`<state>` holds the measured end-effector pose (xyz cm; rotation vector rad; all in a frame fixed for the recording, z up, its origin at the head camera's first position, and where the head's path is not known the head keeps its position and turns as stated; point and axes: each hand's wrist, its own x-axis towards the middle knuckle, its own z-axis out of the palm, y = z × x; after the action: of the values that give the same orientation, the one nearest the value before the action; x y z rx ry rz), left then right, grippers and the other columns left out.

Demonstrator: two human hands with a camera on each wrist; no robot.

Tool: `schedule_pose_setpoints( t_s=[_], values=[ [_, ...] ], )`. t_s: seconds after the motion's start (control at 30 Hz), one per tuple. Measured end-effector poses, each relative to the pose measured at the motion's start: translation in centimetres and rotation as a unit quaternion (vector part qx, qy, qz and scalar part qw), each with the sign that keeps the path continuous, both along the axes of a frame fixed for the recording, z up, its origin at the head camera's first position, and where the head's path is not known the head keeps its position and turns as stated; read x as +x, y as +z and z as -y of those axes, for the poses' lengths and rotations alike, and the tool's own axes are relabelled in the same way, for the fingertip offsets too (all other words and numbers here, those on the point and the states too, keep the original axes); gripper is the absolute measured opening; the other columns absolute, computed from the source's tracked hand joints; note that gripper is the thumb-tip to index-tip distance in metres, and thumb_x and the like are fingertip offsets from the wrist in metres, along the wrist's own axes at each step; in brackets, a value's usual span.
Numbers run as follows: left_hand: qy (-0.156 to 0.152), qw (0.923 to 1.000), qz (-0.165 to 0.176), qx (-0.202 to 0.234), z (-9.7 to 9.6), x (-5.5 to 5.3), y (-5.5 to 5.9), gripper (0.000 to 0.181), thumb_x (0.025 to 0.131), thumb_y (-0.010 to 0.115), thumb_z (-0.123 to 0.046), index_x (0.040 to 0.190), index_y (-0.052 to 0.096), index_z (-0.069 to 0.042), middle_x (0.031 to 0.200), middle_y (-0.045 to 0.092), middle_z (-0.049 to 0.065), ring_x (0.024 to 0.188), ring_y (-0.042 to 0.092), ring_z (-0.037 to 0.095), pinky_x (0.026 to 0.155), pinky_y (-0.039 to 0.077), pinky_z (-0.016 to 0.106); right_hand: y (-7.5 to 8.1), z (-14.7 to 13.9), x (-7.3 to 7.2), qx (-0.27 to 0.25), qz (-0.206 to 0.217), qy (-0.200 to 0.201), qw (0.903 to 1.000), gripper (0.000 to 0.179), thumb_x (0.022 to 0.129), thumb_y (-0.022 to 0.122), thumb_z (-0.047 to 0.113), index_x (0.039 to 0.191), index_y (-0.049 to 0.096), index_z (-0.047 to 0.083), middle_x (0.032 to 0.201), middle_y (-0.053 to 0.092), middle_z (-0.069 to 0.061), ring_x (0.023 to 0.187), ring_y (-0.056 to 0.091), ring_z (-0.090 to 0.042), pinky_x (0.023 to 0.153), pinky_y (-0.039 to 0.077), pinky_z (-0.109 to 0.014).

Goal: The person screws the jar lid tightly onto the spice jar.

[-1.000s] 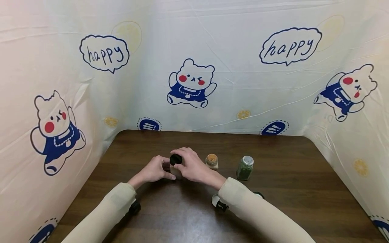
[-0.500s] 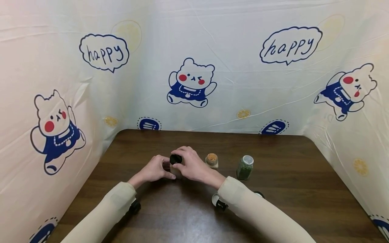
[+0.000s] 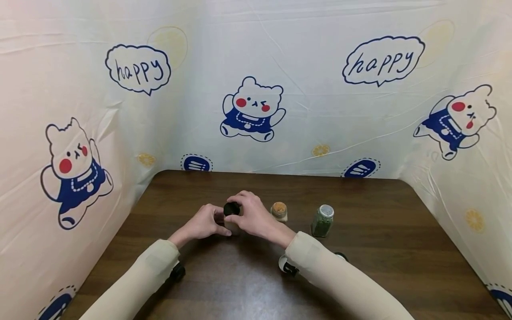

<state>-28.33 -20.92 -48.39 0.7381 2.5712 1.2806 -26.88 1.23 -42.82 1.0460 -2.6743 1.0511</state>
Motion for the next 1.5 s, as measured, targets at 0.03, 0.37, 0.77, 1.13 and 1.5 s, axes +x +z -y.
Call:
schedule_pose_setpoints(
  t_s=[0.03,0.37,0.77,1.13,1.5],
  values=[
    [0.001,1.0,-0.001,-0.001,0.0,0.0,0.0,0.031,0.076,0.097,-0.011,0.102,0.08,-0.012,0.093,0.078,-0.001,0.085,0.07,0.014,0.08,0.056,0.028,0.0,0.0,0.0,-0.001,-0.002,0.0,1.0,0.043,0.093,0.085,0.023,0.13,0.072,0.006,0.122,0.066,-0.009,0.112,0.06,-0.025,0.089,0.053,-0.035],
    [-0.007,0.9999,0.002,0.01,0.1,0.2,-0.1,0.028,0.077,0.096,-0.011,0.099,0.079,-0.013,0.092,0.078,-0.004,0.089,0.073,0.014,0.086,0.058,0.032,-0.1,-0.7,0.2,-0.021,0.024,0.015,0.9994,0.065,0.091,0.087,0.028,0.147,0.059,0.009,0.143,0.059,-0.009,0.13,0.056,-0.026,0.104,0.049,-0.043],
    [0.003,1.0,-0.001,0.004,0.0,0.1,0.0,0.028,0.076,0.097,-0.012,0.096,0.079,-0.01,0.078,0.071,-0.004,0.075,0.066,0.015,0.077,0.055,0.03,-0.7,-1.5,0.0,-0.116,0.17,0.052,0.9772,0.064,0.1,0.068,-0.002,0.159,0.045,0.008,0.154,0.055,-0.011,0.149,0.041,-0.025,0.118,0.036,-0.049],
    [0.004,1.0,-0.005,-0.002,0.0,0.2,-0.1,0.026,0.076,0.097,-0.012,0.092,0.077,-0.012,0.078,0.071,-0.005,0.079,0.068,0.014,0.08,0.056,0.03,-1.1,-1.4,0.3,-0.139,0.163,0.043,0.9758,0.052,0.1,0.068,-0.002,0.15,0.058,0.008,0.159,0.049,-0.011,0.155,0.031,-0.023,0.118,0.037,-0.048],
    [0.004,1.0,-0.006,0.004,0.0,0.2,-0.1,0.027,0.075,0.098,-0.012,0.091,0.077,-0.011,0.074,0.069,-0.004,0.074,0.066,0.015,0.075,0.054,0.028,-1.6,-1.3,0.5,-0.115,0.123,0.009,0.9857,0.043,0.102,0.068,0.003,0.144,0.064,0.008,0.154,0.053,-0.013,0.147,0.044,-0.025,0.11,0.046,-0.046]
  ],
)
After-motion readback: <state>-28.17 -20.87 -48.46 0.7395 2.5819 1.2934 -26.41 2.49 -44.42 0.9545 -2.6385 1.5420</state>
